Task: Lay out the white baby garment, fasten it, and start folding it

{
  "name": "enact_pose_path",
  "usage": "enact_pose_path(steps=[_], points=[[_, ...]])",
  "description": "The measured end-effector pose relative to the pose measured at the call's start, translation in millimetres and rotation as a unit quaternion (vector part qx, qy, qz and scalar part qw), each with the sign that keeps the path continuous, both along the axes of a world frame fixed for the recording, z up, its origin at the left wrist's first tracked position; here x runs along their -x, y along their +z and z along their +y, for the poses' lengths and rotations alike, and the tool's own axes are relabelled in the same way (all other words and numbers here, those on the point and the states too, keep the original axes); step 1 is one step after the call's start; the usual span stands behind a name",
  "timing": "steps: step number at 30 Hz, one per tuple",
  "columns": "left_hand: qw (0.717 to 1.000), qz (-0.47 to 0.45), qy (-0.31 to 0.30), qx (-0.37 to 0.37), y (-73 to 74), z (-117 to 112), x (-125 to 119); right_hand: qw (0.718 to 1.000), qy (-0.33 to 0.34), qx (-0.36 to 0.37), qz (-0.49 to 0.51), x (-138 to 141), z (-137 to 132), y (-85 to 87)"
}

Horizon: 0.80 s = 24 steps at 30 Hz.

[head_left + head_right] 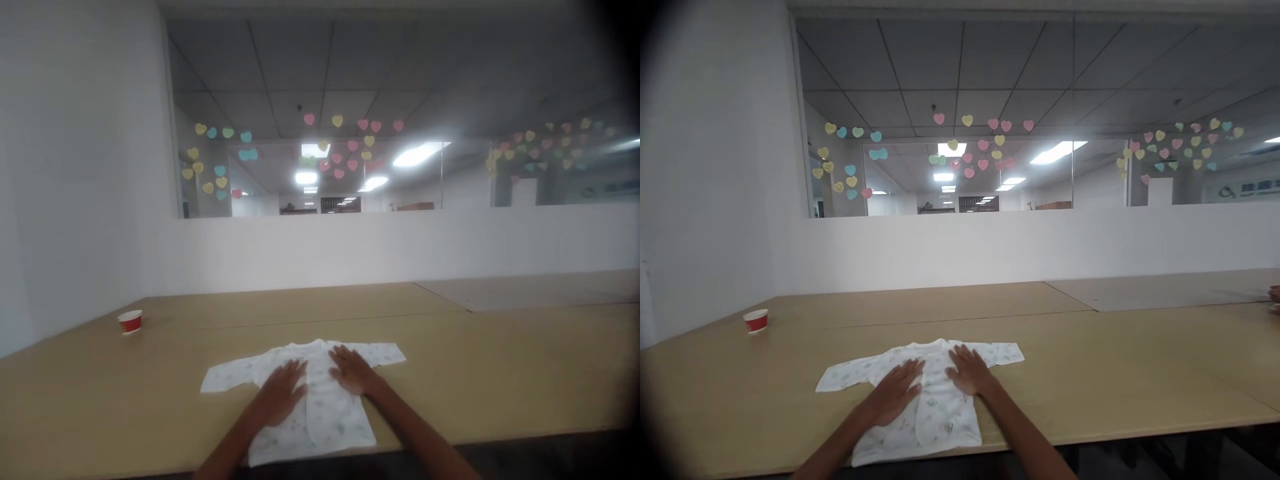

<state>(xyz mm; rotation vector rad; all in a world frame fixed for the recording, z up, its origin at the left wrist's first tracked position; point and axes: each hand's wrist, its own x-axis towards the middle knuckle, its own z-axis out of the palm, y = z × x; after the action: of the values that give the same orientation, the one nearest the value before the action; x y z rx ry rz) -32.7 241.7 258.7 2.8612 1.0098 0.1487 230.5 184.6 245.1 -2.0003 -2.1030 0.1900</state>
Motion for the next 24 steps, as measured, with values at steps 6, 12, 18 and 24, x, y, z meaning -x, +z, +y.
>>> enact_pose_path(steps=[6, 12, 18, 24], points=[[0.992, -0.008, 0.127, -0.018, 2.2, 48, 82, 0.990, -0.137, -0.002, -0.019, -97, -28, -1.0], [0.960, 0.022, 0.274, -0.044, 9.6, 54, 82, 0.984, -0.175, -0.004, -0.031, -100, -23, 12.5], [0.995, -0.007, 0.091, -0.030, 28.7, 2, -12, 0.993, -0.084, -0.074, 0.025, 4, 12, 34.0], [0.999, 0.003, 0.027, -0.017, 11.9, -34, -29, 0.999, 0.006, -0.014, 0.035, 49, 19, 9.0]])
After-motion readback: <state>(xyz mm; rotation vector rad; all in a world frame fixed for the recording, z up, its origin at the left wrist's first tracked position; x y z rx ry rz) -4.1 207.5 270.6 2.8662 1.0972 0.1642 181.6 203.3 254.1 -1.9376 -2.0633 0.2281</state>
